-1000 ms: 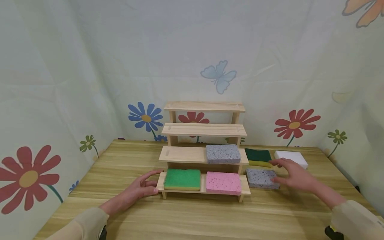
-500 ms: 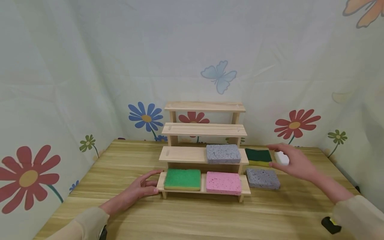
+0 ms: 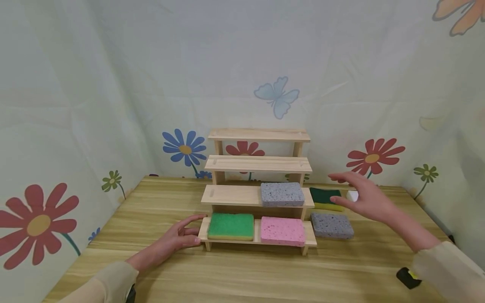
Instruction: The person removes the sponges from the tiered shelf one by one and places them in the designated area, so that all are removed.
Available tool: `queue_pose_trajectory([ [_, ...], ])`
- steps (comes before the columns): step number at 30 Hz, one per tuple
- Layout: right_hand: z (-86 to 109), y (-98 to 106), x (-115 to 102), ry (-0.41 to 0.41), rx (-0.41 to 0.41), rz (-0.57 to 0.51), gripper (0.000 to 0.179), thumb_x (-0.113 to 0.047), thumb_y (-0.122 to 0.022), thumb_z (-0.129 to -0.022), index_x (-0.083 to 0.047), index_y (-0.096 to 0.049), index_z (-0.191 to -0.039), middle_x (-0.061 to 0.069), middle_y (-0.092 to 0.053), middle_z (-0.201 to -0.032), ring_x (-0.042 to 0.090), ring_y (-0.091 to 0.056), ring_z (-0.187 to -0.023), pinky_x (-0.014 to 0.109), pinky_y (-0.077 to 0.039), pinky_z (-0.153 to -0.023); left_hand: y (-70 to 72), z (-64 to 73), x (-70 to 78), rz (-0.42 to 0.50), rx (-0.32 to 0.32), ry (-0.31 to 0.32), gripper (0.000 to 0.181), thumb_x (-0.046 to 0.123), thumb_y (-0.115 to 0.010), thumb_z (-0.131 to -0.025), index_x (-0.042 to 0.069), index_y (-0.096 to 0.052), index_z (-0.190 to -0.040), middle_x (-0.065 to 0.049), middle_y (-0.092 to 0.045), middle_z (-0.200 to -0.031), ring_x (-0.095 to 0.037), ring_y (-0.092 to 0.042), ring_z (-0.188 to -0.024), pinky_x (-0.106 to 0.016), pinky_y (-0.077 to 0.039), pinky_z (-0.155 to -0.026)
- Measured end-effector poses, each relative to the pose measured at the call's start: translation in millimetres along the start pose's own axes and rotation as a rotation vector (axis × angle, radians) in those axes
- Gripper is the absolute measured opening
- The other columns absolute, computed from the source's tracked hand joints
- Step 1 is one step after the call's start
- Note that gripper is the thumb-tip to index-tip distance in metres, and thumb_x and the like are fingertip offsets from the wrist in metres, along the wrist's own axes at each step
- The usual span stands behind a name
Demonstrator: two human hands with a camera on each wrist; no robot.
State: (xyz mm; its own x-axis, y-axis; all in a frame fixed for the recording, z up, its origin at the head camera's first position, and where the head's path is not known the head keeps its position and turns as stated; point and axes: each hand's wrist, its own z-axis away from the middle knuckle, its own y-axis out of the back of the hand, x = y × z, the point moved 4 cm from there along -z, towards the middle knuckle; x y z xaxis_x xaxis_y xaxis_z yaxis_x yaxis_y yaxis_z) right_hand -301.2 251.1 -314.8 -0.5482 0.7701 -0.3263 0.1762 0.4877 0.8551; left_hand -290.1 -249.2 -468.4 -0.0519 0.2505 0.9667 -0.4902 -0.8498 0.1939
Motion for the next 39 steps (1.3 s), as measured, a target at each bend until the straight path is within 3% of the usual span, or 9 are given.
queue_pose_trajectory([
  [17,-19.7,-23.5,-22.0,0.055,0.052,-0.081,0.061,-0.028,-0.08,-0.082,-0.012,-0.056,-0.136,0.011,-0.061,-0.134,0.03,-0.058,-0.115,0.056,-0.052,-0.095,0.0,-1.3,-2.7,0.037,0.002,-0.021,0.07,0.021,-0.061,-0.097,0.023,-0.025,-0.157,-0.026,-0.045,-0.15,-0.021,-0.059,-0.126,-0.031,-0.053,-0.1],
  [27,-30.5,-36.0,-34.7,0.079,0.046,-0.155,0.061,-0.031,-0.078,-0.085,-0.014,-0.054,-0.139,0.01,-0.056,-0.14,0.03,-0.052,-0.127,0.056,-0.05,-0.1,-1.4,-0.9,-1.0,0.051,-0.006,-0.032,0.072,0.02,-0.062,-0.097,0.018,-0.022,-0.158,-0.029,-0.044,-0.15,-0.02,-0.06,-0.124,-0.031,-0.053,-0.099],
  [39,-36.4,-45.9,-43.4,0.119,0.074,-0.156,0.062,-0.031,-0.078,-0.084,-0.019,-0.054,-0.14,0.006,-0.056,-0.142,0.028,-0.051,-0.129,0.053,-0.051,-0.099,-2.0,-0.1,0.6,0.055,-0.008,-0.026,0.072,0.02,-0.062,-0.097,0.018,-0.022,-0.158,-0.029,-0.044,-0.15,-0.019,-0.06,-0.124,-0.031,-0.053,-0.099],
])
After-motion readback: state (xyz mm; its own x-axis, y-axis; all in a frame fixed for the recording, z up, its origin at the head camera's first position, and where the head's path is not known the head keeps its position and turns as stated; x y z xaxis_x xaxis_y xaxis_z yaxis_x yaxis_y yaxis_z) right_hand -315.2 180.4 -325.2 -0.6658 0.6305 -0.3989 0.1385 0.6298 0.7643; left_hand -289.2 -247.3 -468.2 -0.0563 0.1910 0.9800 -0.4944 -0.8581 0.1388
